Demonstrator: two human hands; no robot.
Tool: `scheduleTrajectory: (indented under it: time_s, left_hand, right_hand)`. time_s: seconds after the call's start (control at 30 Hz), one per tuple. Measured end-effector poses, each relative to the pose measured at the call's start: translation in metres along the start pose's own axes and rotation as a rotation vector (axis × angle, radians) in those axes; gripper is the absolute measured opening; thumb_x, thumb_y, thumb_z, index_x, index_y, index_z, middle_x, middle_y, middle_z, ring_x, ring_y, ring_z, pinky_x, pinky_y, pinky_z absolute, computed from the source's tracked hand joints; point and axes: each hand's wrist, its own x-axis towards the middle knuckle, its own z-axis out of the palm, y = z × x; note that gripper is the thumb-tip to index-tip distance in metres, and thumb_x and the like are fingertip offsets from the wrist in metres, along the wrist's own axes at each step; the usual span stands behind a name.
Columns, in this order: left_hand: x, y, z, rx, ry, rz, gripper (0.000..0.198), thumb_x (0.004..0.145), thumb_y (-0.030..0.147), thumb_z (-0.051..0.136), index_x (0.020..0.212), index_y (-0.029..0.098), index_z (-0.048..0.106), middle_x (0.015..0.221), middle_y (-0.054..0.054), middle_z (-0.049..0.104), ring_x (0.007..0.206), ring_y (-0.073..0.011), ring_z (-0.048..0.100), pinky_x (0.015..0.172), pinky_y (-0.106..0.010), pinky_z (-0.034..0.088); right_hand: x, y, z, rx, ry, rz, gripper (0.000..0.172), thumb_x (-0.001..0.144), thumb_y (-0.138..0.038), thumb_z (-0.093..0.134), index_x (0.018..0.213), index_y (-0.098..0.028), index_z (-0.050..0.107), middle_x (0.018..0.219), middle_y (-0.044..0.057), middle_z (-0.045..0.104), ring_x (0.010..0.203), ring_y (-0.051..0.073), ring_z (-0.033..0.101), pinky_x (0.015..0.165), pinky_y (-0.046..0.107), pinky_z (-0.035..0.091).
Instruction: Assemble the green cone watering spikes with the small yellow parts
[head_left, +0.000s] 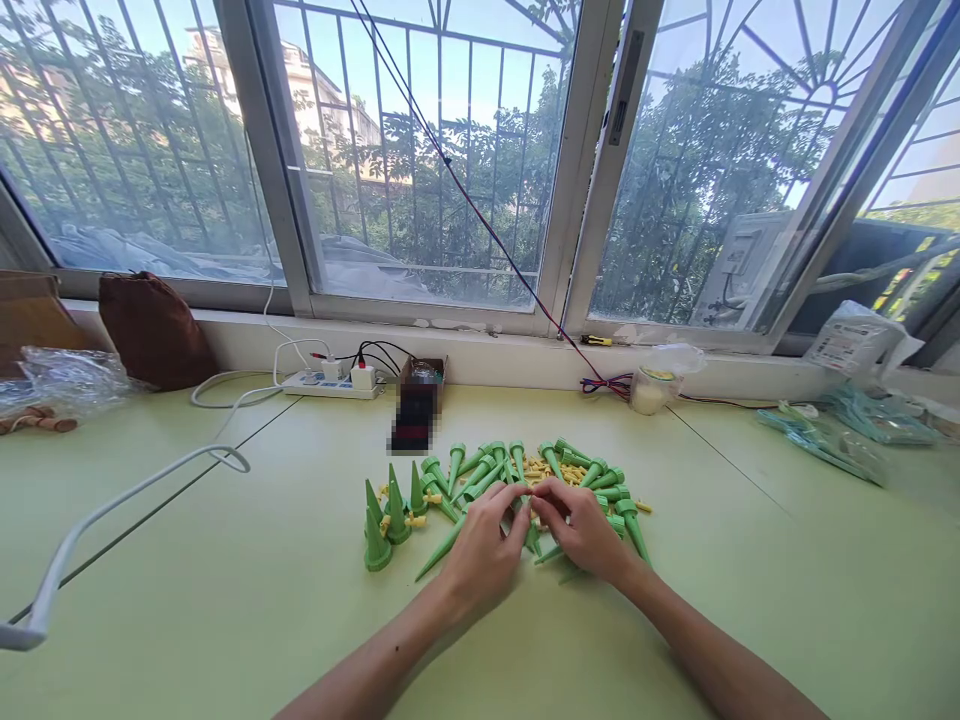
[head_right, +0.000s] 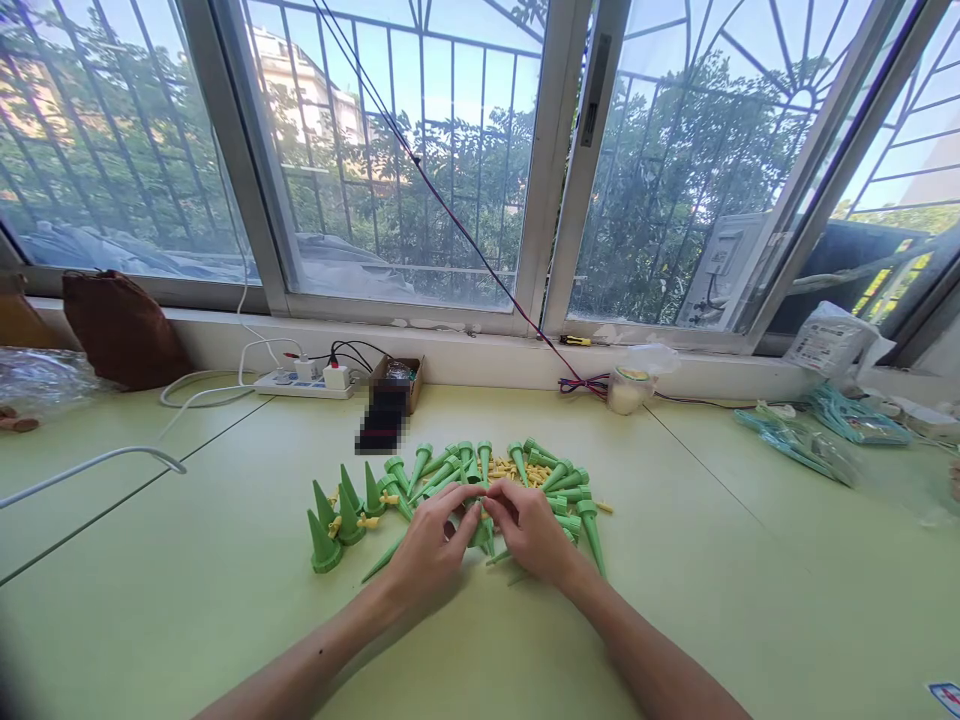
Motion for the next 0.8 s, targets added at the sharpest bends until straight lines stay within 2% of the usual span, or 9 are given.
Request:
scheduleTrajectory:
  time_s: [0.13,0.33,0.67,0.8]
  left_hand:
    - [-0.0006,-0.0017,-0.0003,-0.002,-0.030,0.036,0.027,0.090,0.024,0.055,0.116,0.022,0.063,0.098,-0.005,0.064,0.072,-0.0151,0.060,0.064,-0.027,0.051]
    - [-0.0016,0.0011,-0.0007,0.012,-0.029,0.039,0.029,0.089,0.022,0.056,0.117,0.023,0.063,0.094,-0.004,0.061,0.068,-0.0139,0.057,0.063,-0.027,0.050]
    - [-0.0026,-0.0020,0.0037,-0.019,-0.019,0.021,0.024,0.089,0.019,0.054,0.111,0.022,0.062,0.097,-0.005,0.060,0.072,-0.0146,0.058,0.062,-0.026,0.052]
    - [-0.0011,-0.0007,0.0029,-0.004,0.011,0.013,0.018,0.090,0.019,0.052,0.106,0.022,0.062,0.097,-0.005,0.060,0.078,-0.0162,0.060,0.065,-0.027,0.052]
  right_hand:
    - [0.0005,0.0007,-0.0002,-0.006,0.013,-0.002,0.023,0.099,-0.034,0.048,0.090,-0.018,0.061,0.067,-0.001,0.056,0.057,0.013,0.042,0.053,0.025,0.035]
    - [0.0001,0.0000,-0.0014,-0.001,0.014,-0.009,0.024,0.100,-0.035,0.047,0.091,-0.018,0.062,0.069,0.000,0.057,0.058,0.013,0.044,0.056,0.025,0.036]
    - [0.0017,-0.0040,-0.0023,-0.008,0.014,0.003,0.028,0.099,-0.038,0.049,0.082,-0.018,0.060,0.065,-0.002,0.053,0.058,0.013,0.044,0.056,0.024,0.036]
    - [0.0004,-0.0062,-0.0031,0.020,-0.006,-0.008,0.023,0.099,-0.035,0.050,0.087,-0.019,0.060,0.066,-0.002,0.053,0.058,0.014,0.046,0.056,0.025,0.037]
